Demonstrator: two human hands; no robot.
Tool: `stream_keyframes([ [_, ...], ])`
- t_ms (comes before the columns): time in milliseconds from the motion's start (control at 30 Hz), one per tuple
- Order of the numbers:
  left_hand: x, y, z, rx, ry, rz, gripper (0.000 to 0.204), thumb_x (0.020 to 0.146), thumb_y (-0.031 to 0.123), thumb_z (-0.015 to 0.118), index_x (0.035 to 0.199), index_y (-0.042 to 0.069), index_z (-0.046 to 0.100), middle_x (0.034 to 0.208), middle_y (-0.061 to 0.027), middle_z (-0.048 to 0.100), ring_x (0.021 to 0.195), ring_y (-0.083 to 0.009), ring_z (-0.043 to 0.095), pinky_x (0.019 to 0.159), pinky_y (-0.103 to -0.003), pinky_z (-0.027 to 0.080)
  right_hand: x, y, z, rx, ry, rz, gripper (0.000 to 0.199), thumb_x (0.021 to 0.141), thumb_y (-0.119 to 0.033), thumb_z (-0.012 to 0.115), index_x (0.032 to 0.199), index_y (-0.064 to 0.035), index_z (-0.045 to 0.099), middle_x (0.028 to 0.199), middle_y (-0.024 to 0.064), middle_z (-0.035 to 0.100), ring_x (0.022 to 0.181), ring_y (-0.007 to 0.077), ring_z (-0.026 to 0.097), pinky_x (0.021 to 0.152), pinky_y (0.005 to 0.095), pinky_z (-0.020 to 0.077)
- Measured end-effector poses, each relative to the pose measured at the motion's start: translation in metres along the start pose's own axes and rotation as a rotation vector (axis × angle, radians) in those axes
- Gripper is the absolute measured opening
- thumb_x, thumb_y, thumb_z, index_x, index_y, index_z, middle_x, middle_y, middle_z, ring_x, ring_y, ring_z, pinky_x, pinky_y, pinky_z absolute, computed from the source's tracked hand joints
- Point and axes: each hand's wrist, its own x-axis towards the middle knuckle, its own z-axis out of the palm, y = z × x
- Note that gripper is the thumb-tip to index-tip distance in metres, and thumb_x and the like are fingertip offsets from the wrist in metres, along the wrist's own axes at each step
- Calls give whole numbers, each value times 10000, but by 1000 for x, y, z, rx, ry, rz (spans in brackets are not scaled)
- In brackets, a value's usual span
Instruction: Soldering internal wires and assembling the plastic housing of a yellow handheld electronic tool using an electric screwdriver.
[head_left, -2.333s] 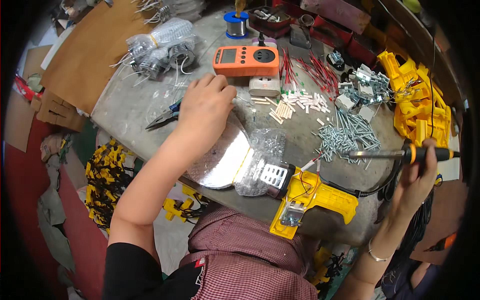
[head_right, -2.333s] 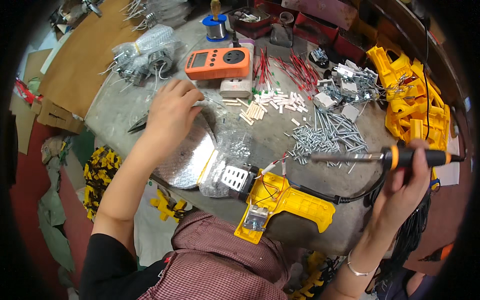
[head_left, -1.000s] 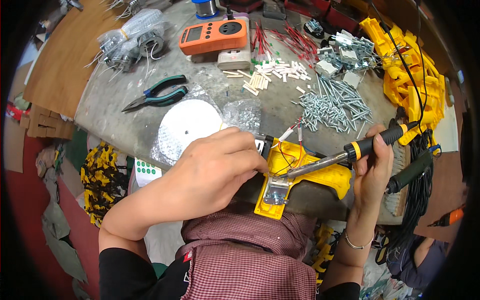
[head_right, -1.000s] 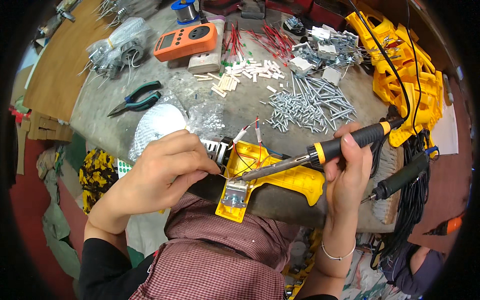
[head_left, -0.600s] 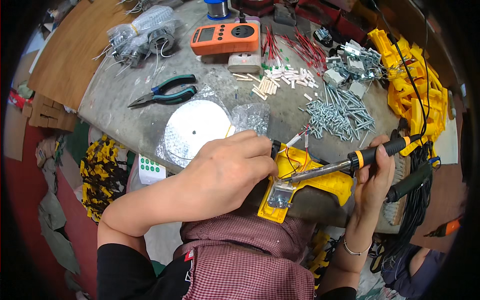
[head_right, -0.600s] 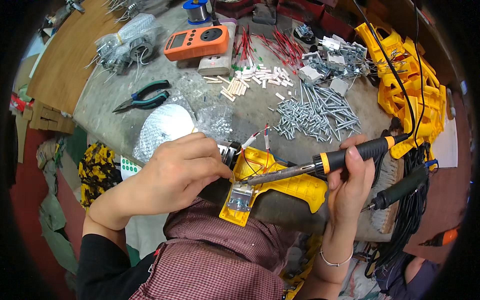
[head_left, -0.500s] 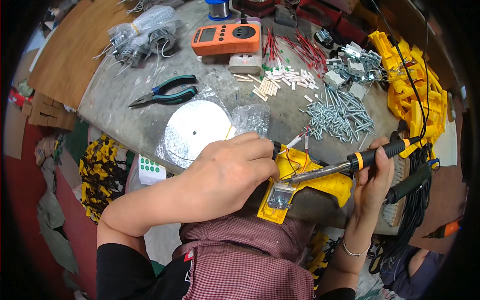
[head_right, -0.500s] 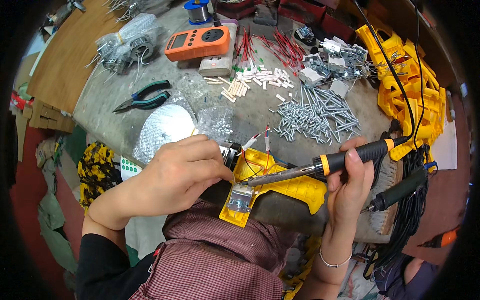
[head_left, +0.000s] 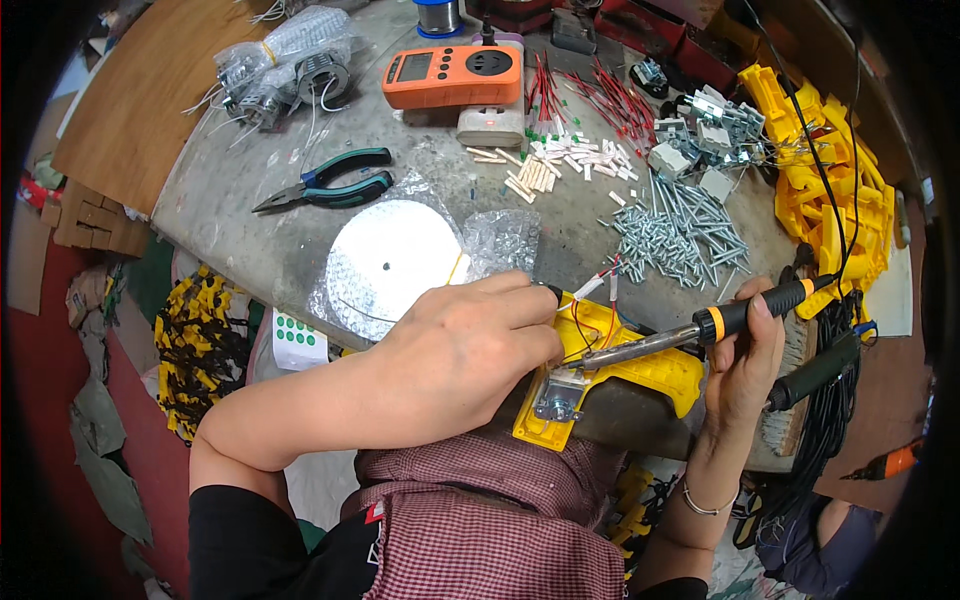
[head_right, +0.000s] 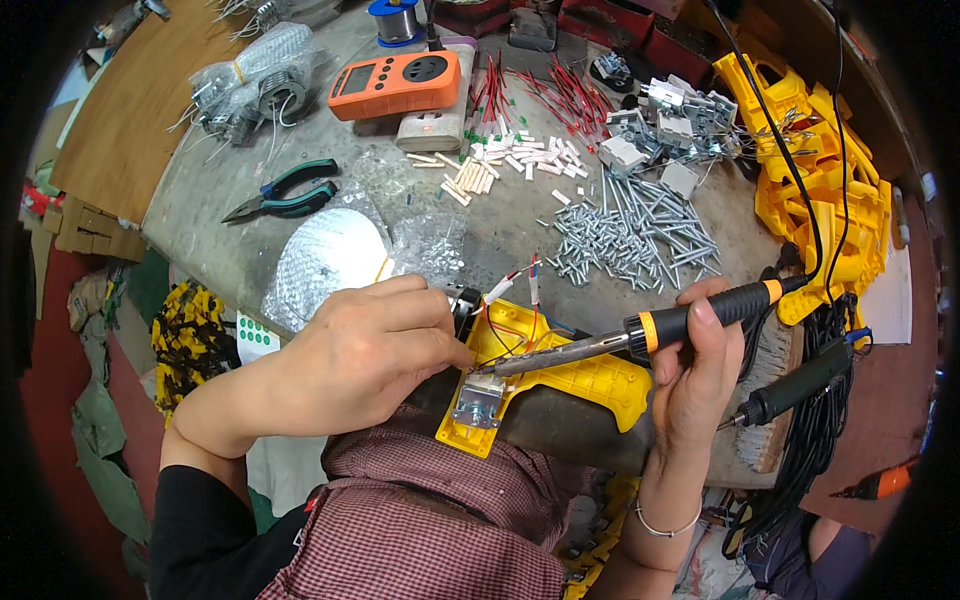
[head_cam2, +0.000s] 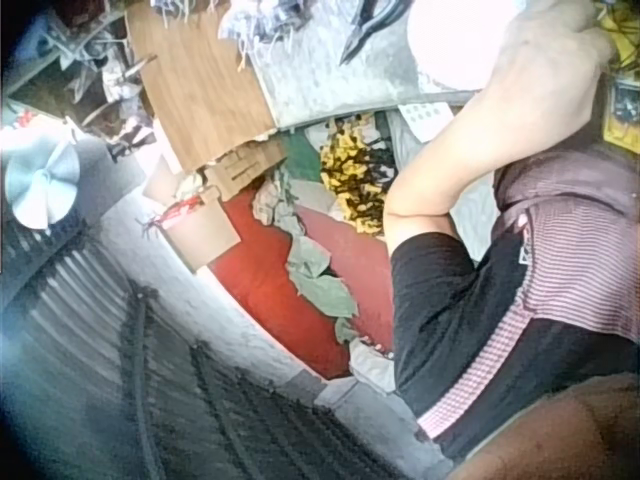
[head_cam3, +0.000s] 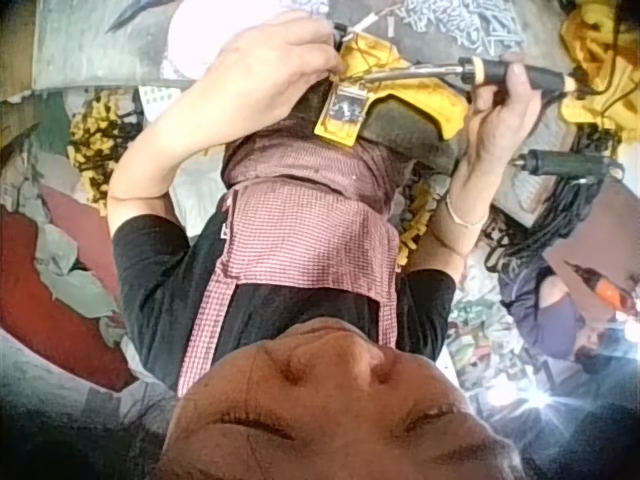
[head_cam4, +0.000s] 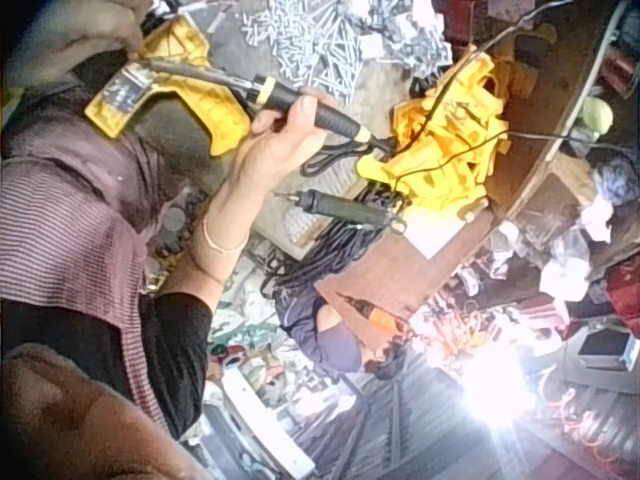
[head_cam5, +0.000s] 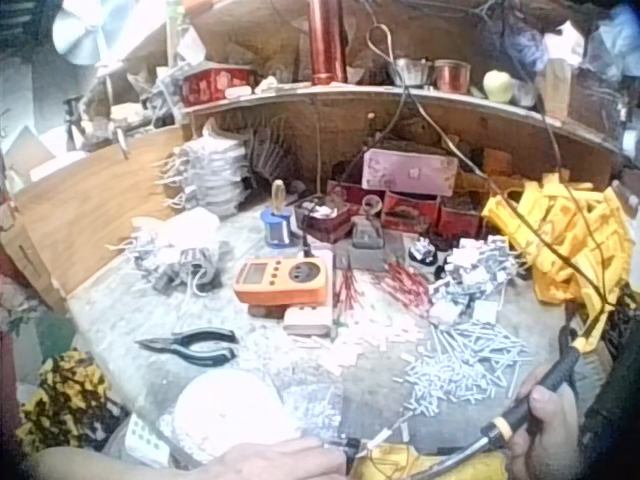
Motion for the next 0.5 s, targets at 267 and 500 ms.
stream_keyframes([
  [267, 7, 5, -12, 178, 113, -37, 222, 744, 3, 703, 959, 52, 681, 784, -77, 577, 686, -264, 599, 584, -358, 484, 0, 1, 0, -1, 10, 8, 224, 943, -232, 587, 1002, -25, 525, 610, 6, 500, 406, 46, 379, 394, 184, 268],
  [500, 43, -1, -23, -427, -130, -508, 251, 926, 67, 596, 1158, -5, 659, 658, -94, 676, 608, -153, 641, 560, -282, 482, 1, 4, -1, 30, -6, 22, 208, 946, -216, 582, 1004, -25, 525, 612, 3, 501, 404, 50, 382, 394, 185, 275],
])
